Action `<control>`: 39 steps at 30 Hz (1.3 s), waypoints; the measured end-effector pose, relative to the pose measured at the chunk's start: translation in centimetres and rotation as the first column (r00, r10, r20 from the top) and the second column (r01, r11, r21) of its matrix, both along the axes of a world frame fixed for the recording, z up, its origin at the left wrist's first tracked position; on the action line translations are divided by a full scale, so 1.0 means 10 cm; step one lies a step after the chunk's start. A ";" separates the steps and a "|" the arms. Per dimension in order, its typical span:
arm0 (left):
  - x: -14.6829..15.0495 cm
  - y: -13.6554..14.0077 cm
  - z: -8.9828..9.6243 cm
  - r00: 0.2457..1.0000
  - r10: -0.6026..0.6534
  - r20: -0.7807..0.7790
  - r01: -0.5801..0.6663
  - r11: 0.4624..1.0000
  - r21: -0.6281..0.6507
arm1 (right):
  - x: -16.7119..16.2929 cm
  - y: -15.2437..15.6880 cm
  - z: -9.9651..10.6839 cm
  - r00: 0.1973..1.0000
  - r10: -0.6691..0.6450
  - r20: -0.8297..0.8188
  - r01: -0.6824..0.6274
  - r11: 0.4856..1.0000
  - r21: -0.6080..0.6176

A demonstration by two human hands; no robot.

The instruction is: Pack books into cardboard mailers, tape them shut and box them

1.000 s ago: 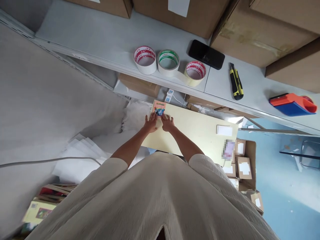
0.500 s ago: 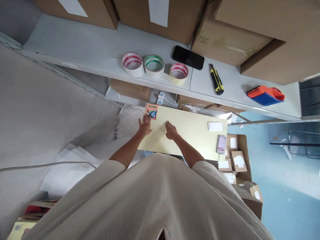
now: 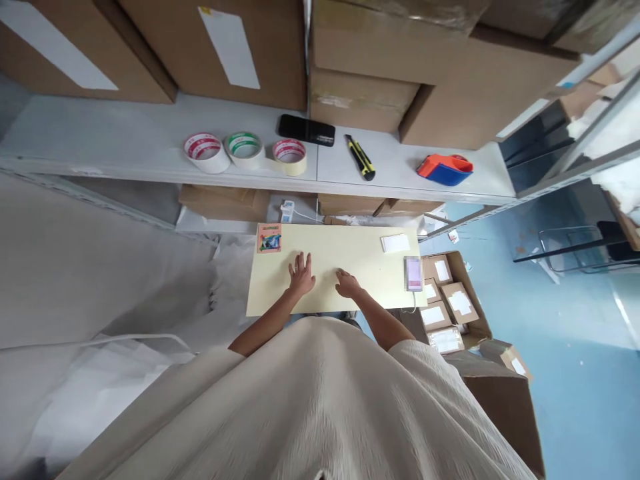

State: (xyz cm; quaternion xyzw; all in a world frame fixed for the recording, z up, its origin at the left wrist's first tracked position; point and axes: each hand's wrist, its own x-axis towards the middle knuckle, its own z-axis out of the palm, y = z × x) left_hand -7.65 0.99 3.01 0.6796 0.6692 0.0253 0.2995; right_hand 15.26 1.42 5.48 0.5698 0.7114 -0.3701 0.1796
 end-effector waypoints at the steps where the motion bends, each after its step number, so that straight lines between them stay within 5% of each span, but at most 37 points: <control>1: 0.10 0.02 0.04 1.000 -0.016 0.003 0.016 1.000 0.006 | 0.11 -0.02 0.03 1.000 -0.029 -0.008 0.029 1.000 0.012; 7: 0.69 0.24 0.33 0.998 -0.061 0.012 0.060 0.995 0.078 | 1.06 0.19 0.42 0.964 -0.200 -0.173 0.243 0.929 0.280; 13: 1.31 0.41 0.66 0.997 -0.061 0.054 0.051 0.982 0.180 | 2.27 0.97 1.20 0.889 -0.205 -0.410 0.437 0.647 0.624; 16: 1.58 0.42 0.80 0.995 -0.065 0.072 0.046 0.971 0.235 | 2.71 1.36 1.58 0.893 -0.130 -0.430 0.433 0.506 0.746; 21: 1.93 0.36 0.94 0.996 -0.038 0.080 0.014 0.962 0.273 | 3.07 1.93 2.05 0.956 -0.084 -0.281 0.292 0.364 0.884; 25: 2.09 0.26 0.96 0.996 -0.004 0.091 -0.021 0.963 0.267 | 3.13 2.36 2.22 0.987 -0.070 -0.143 0.159 0.350 0.923; 31: 2.12 0.10 0.94 0.992 0.072 0.101 -0.096 0.964 0.247 | 3.10 2.70 2.19 0.997 -0.077 0.010 0.018 0.346 0.938; 39: 2.19 0.15 0.86 0.990 0.086 0.114 -0.107 0.974 0.201 | 3.01 2.20 2.31 0.996 -0.039 -0.079 0.088 0.321 0.943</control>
